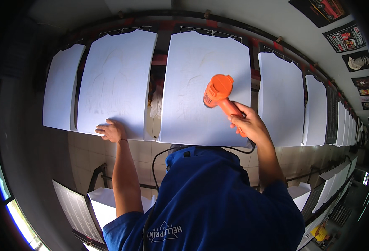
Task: The person uses an orange heat gun to apply heat to white t-shirts laid out on a table. They move the heat gun back and forth over the shirts and occasionally use their left hand to smooth the fabric.
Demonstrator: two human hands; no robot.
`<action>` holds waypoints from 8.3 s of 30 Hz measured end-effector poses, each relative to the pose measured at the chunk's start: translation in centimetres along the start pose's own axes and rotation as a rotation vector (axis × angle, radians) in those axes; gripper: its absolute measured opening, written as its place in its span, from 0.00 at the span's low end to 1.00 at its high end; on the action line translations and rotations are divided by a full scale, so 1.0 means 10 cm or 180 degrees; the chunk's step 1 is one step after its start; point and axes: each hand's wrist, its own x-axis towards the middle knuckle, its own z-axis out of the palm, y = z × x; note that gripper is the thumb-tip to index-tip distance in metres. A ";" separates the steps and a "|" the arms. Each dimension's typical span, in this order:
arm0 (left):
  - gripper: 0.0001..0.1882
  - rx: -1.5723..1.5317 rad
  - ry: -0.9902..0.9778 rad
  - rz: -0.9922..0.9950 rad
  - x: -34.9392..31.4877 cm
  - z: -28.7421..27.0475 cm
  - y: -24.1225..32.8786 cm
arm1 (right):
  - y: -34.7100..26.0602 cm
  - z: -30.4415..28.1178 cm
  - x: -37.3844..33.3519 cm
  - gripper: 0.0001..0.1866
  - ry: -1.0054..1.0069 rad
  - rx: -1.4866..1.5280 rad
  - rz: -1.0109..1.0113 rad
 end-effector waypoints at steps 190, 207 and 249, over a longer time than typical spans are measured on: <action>0.13 -0.4009 -0.5811 0.6488 -6.71 -3.20 3.57 | 1.41 -4.60 0.62 0.17 0.0163 0.0887 -0.0305; 0.09 -0.6268 -0.6986 0.6253 -7.69 -4.09 3.34 | 1.19 -4.68 0.30 0.18 -0.0246 0.0102 0.0164; 0.35 -0.0317 -0.1388 0.4370 -5.27 -0.10 2.83 | 1.27 -4.02 0.21 0.17 -0.0261 0.0651 0.0033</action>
